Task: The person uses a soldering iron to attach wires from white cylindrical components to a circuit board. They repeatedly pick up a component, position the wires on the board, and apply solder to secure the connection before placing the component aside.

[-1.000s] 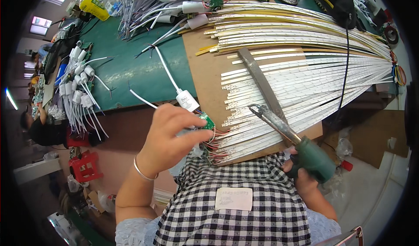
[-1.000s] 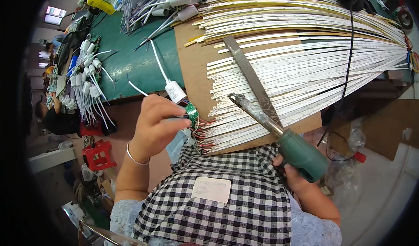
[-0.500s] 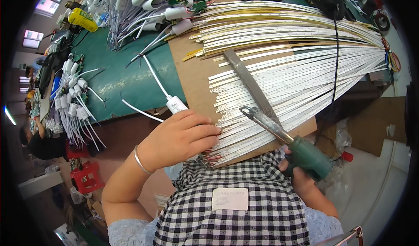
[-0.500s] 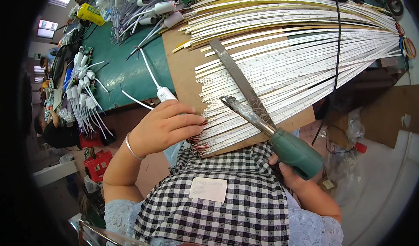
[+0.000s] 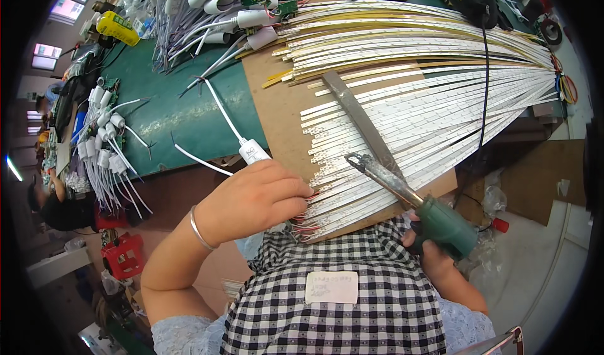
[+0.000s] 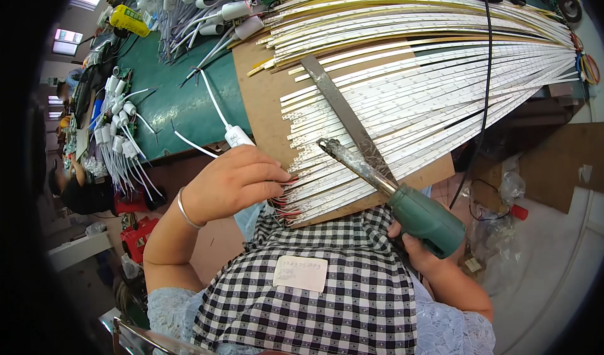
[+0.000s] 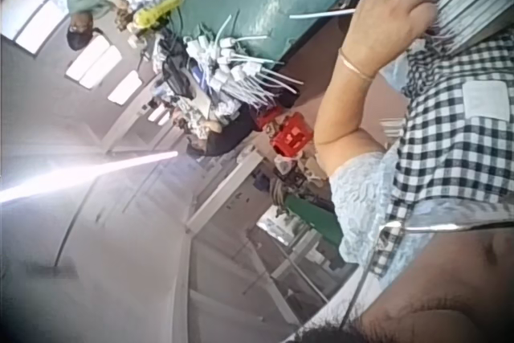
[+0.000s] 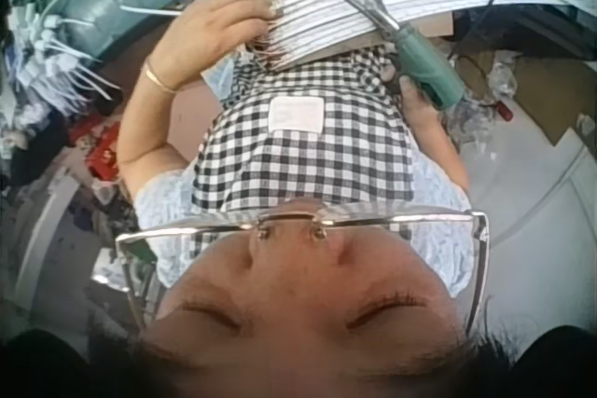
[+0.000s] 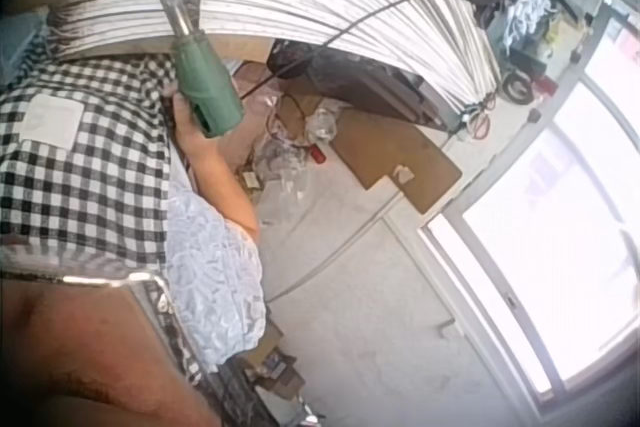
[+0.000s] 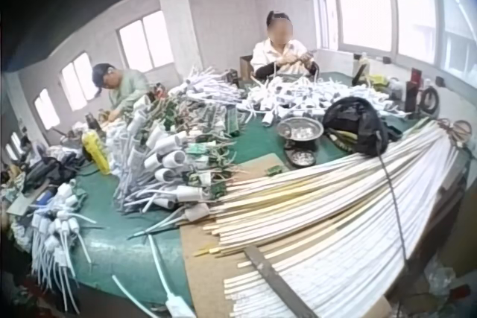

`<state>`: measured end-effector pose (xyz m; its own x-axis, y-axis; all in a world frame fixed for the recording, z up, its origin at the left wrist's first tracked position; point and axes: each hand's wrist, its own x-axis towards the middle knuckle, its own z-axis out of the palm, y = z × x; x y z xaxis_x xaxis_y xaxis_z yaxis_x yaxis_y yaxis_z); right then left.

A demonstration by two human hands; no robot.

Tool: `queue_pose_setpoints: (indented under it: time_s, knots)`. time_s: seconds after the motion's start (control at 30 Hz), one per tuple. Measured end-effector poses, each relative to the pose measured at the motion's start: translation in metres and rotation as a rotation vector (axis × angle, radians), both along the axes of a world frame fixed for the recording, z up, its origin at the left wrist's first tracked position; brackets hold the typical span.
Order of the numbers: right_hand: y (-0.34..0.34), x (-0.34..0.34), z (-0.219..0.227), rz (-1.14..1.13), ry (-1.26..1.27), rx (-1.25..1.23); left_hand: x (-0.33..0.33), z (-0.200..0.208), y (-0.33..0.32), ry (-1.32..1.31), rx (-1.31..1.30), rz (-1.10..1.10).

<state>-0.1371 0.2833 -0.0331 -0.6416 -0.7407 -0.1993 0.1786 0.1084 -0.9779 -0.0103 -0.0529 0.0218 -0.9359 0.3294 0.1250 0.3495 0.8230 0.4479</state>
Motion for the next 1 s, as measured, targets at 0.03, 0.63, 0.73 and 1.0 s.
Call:
queue_pose_setpoints:
  time_s: [0.03,0.63,0.73,1.0]
  knots:
    - [0.002,0.000,-0.002,0.004,0.001,0.005,0.000,-0.003,0.001,-0.002,0.047,0.043]
    - [-0.002,0.000,0.003,0.050,-0.042,0.039,-0.004,-0.042,0.064,0.248,0.017,0.639]
    - [0.001,-0.002,-0.005,0.053,-0.059,-0.037,-0.004,-0.041,0.066,0.228,0.011,0.648]
    - [-0.004,-0.013,0.015,0.263,0.439,0.048,-0.002,-0.048,0.067,0.238,0.099,0.673]
